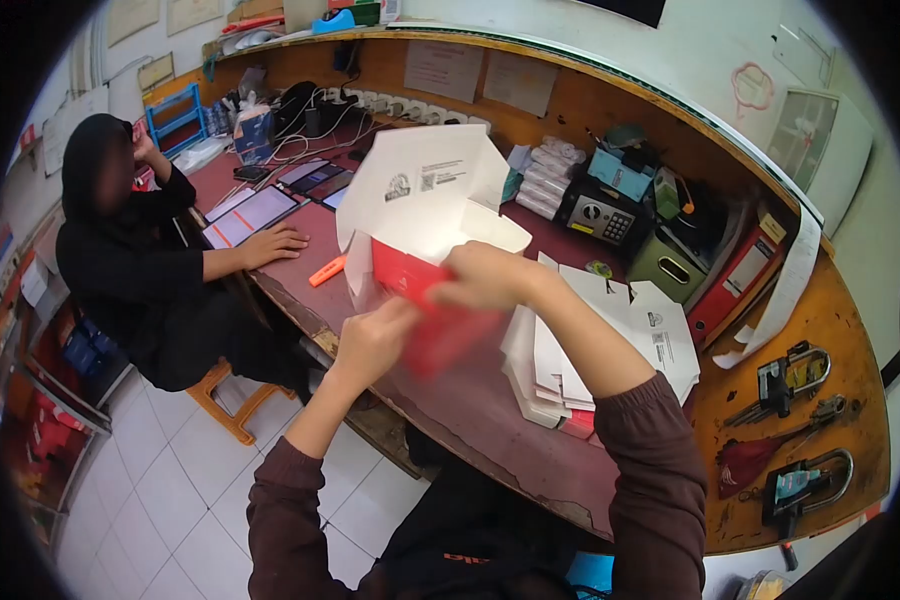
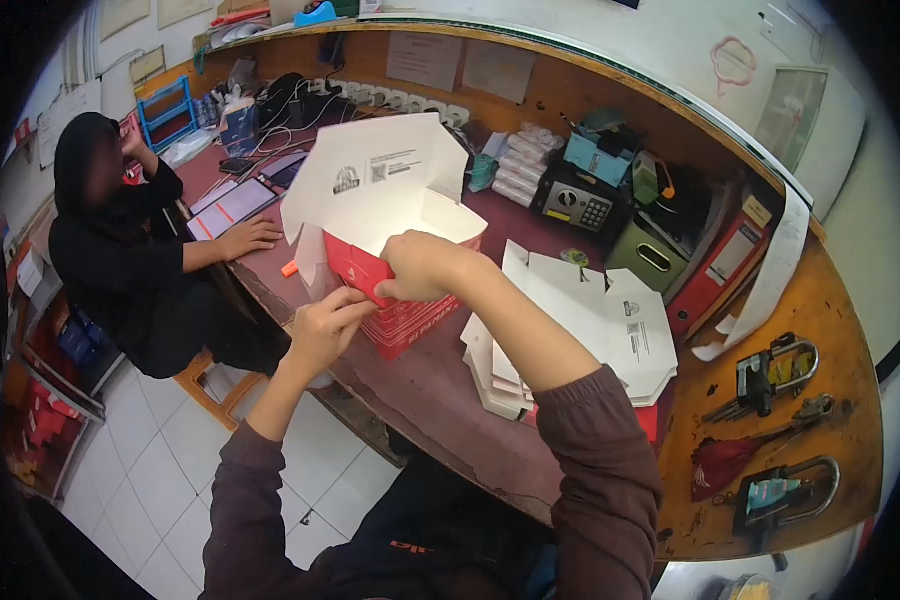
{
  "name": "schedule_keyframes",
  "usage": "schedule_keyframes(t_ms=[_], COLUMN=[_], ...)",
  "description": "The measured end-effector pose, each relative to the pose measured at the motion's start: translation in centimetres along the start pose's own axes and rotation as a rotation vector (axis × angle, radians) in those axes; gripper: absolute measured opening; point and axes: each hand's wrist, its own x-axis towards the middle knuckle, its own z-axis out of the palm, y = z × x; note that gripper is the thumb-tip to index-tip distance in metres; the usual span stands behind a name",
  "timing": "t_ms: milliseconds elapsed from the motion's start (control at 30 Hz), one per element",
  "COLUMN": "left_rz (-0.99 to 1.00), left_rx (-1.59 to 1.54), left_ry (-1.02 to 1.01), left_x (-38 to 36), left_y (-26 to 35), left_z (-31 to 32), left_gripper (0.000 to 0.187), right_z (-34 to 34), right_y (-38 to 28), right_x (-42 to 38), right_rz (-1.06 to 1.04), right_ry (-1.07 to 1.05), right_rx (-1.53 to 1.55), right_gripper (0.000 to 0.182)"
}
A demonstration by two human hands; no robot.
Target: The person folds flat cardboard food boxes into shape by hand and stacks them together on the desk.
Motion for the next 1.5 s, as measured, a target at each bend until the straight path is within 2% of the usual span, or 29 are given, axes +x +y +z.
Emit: schedule_keyframes(t_ms=[200, 333, 400, 433, 500, 533, 567, 633, 667, 733, 800, 867, 900, 967, 1000, 1033, 1067, 1100, 1133, 1167, 1200, 1233, 1300, 1367, 1400, 1500], left_rz=[0.067, 0.039, -0.006, -0.008, -0.004, -0.008, -0.009, -0.128, -0.128, -0.282, -0.256, -0.225, -0.279, -0.321, -0.255, -0.191, -0.215, -0.208, -0.202, -0.195, -0.229, -0.218, -0.089, -0.077, -0.070, -0.058], left_rx=[-0.161, -0.223, -0.165, -0.163, -0.168, -0.143, -0.139, 0.117, 0.119, 0.395, 0.393, 0.382, 0.384, 0.380, 0.355, 0.332, 0.289, 0.287, 0.236, 0.185, 0.028, 0.025, 0.134, 0.093, 0.068, 0.003], left_ry=[-0.053, -0.048, -0.065, -0.066, -0.068, -0.128, -0.129, -0.073, -0.077, -0.157, -0.100, -0.051, -0.058, -0.064, -0.013, 0.036, 0.029, 0.032, 0.128, 0.221, 0.193, 0.193, 0.119, 0.116, 0.136, 0.181], left_x=[0.8, 1.1, 1.1, 1.1, 0.9, 0.8, 0.7, 0.2, 0.1, -0.2, -0.9, -0.9, -0.9, -0.5, -0.6, -0.7, -0.9, -0.9, -0.6, -0.5, -1.0, -0.4, 1.2, 1.6, 1.4, 1.4], left_y=[-1.7, -1.0, -0.2, 0.2, 0.7, 0.9, 0.8, 0.2, -0.4, -2.1, -2.6, -2.4, -2.4, -2.0, -1.9, -1.7, -1.4, -0.9, -0.2, 0.4, 0.3, 0.6, 1.7, 1.1, 0.6, 0.4], left_z=[0.5, 0.3, 0.0, 0.2, 0.4, 0.2, 0.2, 0.5, 0.8, 1.6, 3.0, 3.4, 3.6, 3.5, 3.2, 3.0, 2.9, 2.8, 2.5, 2.4, 2.9, 2.6, 1.8, 2.9, 3.4, 4.0], left_gripper=[0.015, 0.015, 0.016, 0.016, 0.021, 0.026, 0.026, 0.029, 0.029, 0.028, 0.026, 0.024, 0.024, 0.025, 0.025, 0.026, 0.032, 0.032, 0.036, 0.041, 0.054, 0.054, 0.064, 0.065, 0.061, 0.050], right_z=[1.9, 1.7, 1.0, 1.4, 2.9, 1.4, 2.1, 2.8, 2.7, 2.6, 2.6, 3.6, 3.9, 3.8, 3.3, 2.5, 1.7, 0.9, 0.7, -0.1, -0.3, -0.1, 0.1, 1.1, 1.4, 1.5], right_y=[-1.6, -2.6, -1.6, -0.4, 1.9, -1.0, -1.6, -2.5, -2.6, -3.3, -3.7, -3.6, -2.9, -1.5, -0.4, 0.8, 2.0, 3.1, 5.9, 6.8, 7.7, 8.6, 12.0, 14.2, 15.2, 14.8], right_x=[0.5, 0.6, 1.5, 2.9, 6.2, 5.2, 5.2, 5.0, 4.6, 4.3, 4.6, 5.2, 5.4, 6.0, 6.1, 5.8, 5.6, 5.4, 6.2, 6.5, 5.9, 5.8, 7.1, 7.6, 7.8, 6.5], right_rz=[0.116, 0.150, 0.090, 0.088, -0.121, 0.067, 0.064, 0.061, 0.029, 0.071, 0.117, 0.195, 0.204, 0.021, 0.030, 0.121, 0.208, 0.216, 0.102, 0.176, 0.352, 0.488, 0.494, 0.449, 0.398, 0.416], right_ry=[0.085, -0.026, -0.160, -0.161, -0.103, -0.068, -0.067, 0.150, 0.157, 0.175, 0.197, 0.085, 0.086, -0.123, -0.120, -0.297, -0.464, -0.392, -0.184, 0.062, 0.278, 0.346, 0.057, 0.054, 0.040, -0.005], right_rx=[-0.186, -0.228, -0.202, -0.201, -0.116, -0.142, -0.140, -0.237, -0.263, -0.271, -0.288, -0.339, -0.337, -0.327, -0.331, 0.039, 0.417, 0.512, 0.351, -0.108, -0.256, -0.346, -0.146, -0.146, -0.142, -0.058], right_gripper=[0.029, 0.024, 0.022, 0.022, 0.021, 0.018, 0.018, 0.017, 0.017, 0.017, 0.017, 0.016, 0.016, 0.023, 0.023, 0.029, 0.035, 0.047, 0.050, 0.048, 0.047, 0.049, 0.048, 0.047, 0.047, 0.047])
